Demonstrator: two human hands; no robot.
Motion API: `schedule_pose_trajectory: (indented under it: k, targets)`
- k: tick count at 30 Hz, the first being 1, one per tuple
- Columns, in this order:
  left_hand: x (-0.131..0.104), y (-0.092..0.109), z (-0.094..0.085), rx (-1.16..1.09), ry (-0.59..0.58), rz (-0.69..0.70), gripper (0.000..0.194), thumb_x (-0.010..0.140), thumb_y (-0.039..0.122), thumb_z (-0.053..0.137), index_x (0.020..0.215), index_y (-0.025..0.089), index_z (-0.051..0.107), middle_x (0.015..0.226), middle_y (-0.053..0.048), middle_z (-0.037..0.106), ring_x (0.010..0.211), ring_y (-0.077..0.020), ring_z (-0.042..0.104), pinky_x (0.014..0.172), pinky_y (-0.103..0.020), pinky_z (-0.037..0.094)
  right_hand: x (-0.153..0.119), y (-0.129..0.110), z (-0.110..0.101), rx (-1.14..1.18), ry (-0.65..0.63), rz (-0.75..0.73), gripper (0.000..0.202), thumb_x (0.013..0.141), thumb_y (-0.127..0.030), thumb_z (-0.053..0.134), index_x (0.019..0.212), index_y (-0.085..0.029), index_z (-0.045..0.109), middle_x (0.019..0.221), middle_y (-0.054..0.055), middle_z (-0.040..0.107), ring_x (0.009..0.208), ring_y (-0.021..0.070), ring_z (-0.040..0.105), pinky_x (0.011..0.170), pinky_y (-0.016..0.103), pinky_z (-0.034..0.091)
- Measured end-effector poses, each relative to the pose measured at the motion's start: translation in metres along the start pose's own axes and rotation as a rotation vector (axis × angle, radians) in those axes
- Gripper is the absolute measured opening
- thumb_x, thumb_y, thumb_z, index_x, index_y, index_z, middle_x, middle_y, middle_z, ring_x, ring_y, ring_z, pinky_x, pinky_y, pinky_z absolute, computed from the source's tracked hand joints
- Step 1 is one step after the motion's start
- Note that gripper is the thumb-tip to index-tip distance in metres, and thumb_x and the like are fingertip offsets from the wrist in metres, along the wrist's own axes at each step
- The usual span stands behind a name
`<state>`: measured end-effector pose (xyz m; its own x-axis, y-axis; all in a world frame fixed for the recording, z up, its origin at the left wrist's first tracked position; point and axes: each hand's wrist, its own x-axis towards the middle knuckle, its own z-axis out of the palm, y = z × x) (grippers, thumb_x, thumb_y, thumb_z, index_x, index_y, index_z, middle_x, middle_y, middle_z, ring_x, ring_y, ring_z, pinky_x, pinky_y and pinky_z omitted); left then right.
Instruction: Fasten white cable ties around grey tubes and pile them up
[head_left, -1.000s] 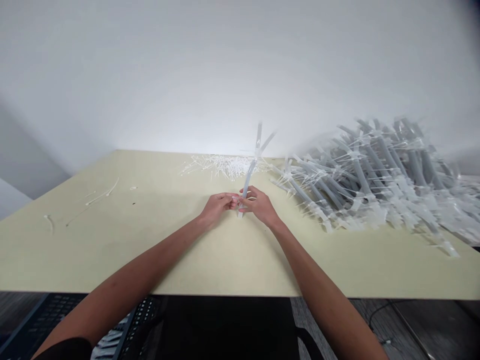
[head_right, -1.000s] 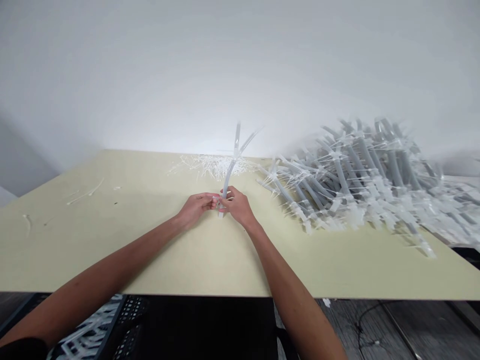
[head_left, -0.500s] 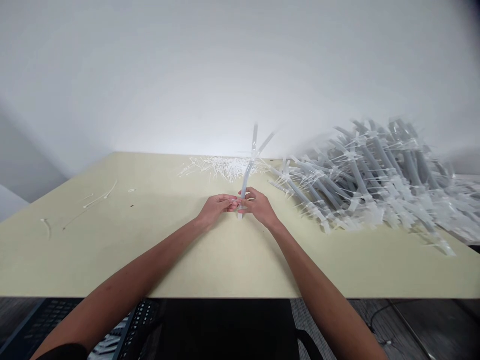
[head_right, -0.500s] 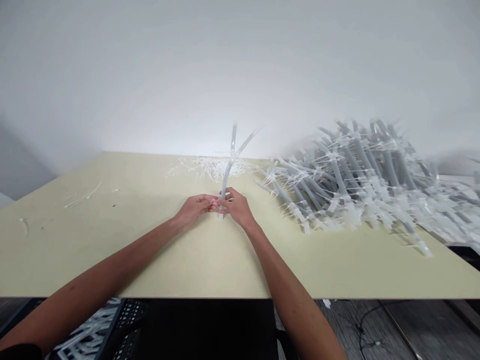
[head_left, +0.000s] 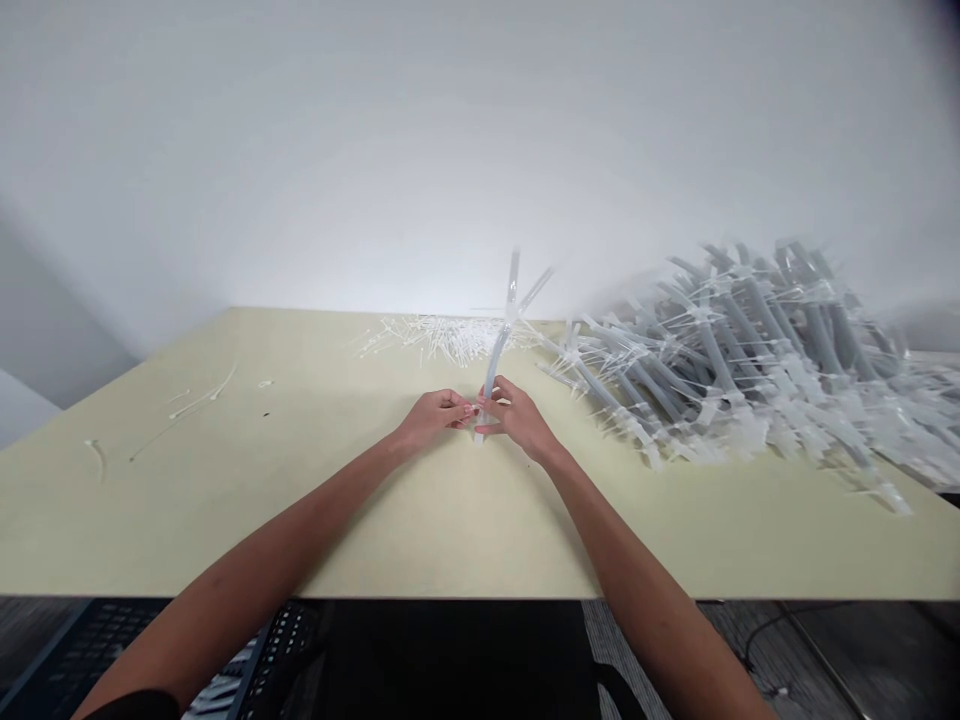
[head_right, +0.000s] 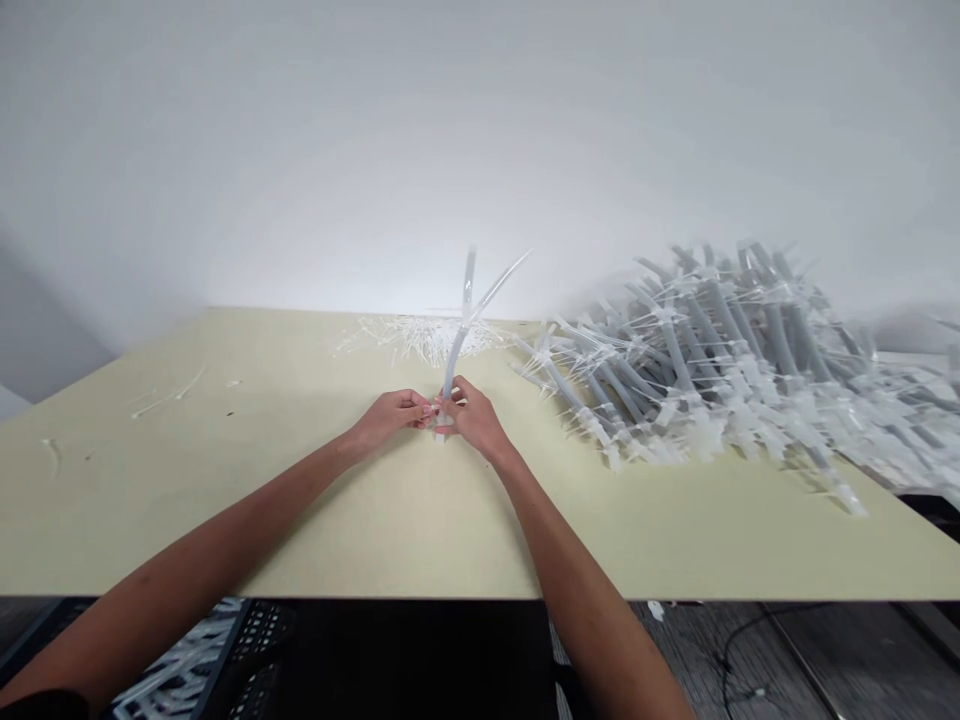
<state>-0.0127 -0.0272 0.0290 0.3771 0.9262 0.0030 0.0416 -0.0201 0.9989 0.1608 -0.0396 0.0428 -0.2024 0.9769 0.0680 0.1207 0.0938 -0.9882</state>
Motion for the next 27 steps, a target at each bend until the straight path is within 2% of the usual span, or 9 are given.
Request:
schedule_pose_trajectory:
  k: [3, 6, 11, 16, 27]
  targets:
    - [-0.001, 0.003, -0.003, 0.048, -0.019, 0.012, 0.032, 0.066, 0.045, 0.064, 0.075, 0.014, 0.060, 0.071, -0.002, 0.059, 0.066, -0.0115, 0.053, 0.071, -0.029, 0.043, -0.001, -0.001, 0.000, 0.027, -0.003, 0.001, 0.019, 0.073, -0.035, 0.058, 0.085, -0.020, 0.053, 0.088, 0.002, 0.053, 0.072, 0.0113, 0.059, 0.063, 0.029, 0.056]
    - [-0.002, 0.006, -0.004, 0.079, -0.019, 0.014, 0.029, 0.068, 0.043, 0.062, 0.075, 0.014, 0.060, 0.072, -0.002, 0.059, 0.067, -0.0117, 0.053, 0.070, -0.027, 0.042, -0.002, -0.003, 0.001, 0.046, -0.045, 0.020, 0.022, 0.076, -0.036, 0.056, 0.092, -0.020, 0.053, 0.084, 0.002, 0.056, 0.072, 0.0121, 0.060, 0.066, 0.030, 0.055]
    - [-0.004, 0.010, -0.006, 0.242, 0.014, 0.084, 0.022, 0.072, 0.037, 0.055, 0.075, 0.016, 0.060, 0.067, 0.000, 0.057, 0.062, -0.0107, 0.050, 0.063, -0.024, 0.038, -0.002, -0.008, 0.002, 0.058, -0.074, 0.068, 0.033, 0.083, -0.045, 0.046, 0.103, -0.020, 0.053, 0.085, 0.005, 0.059, 0.077, 0.0149, 0.062, 0.068, 0.032, 0.056]
    - [-0.005, 0.011, -0.008, 0.379, 0.048, 0.113, 0.022, 0.072, 0.036, 0.051, 0.077, 0.017, 0.061, 0.066, 0.001, 0.057, 0.060, -0.0110, 0.048, 0.059, -0.023, 0.035, -0.002, -0.007, 0.002, 0.067, -0.091, 0.059, 0.035, 0.083, -0.047, 0.045, 0.104, -0.020, 0.054, 0.088, 0.005, 0.059, 0.077, 0.0148, 0.062, 0.068, 0.032, 0.056]
    - [-0.005, 0.011, -0.009, 0.415, 0.014, 0.077, 0.019, 0.072, 0.033, 0.049, 0.077, 0.017, 0.058, 0.066, 0.002, 0.057, 0.061, -0.0108, 0.048, 0.059, -0.023, 0.035, -0.001, -0.007, 0.002, 0.075, -0.083, 0.050, 0.032, 0.079, -0.047, 0.052, 0.095, -0.020, 0.057, 0.087, 0.004, 0.059, 0.077, 0.0163, 0.062, 0.066, 0.033, 0.056]
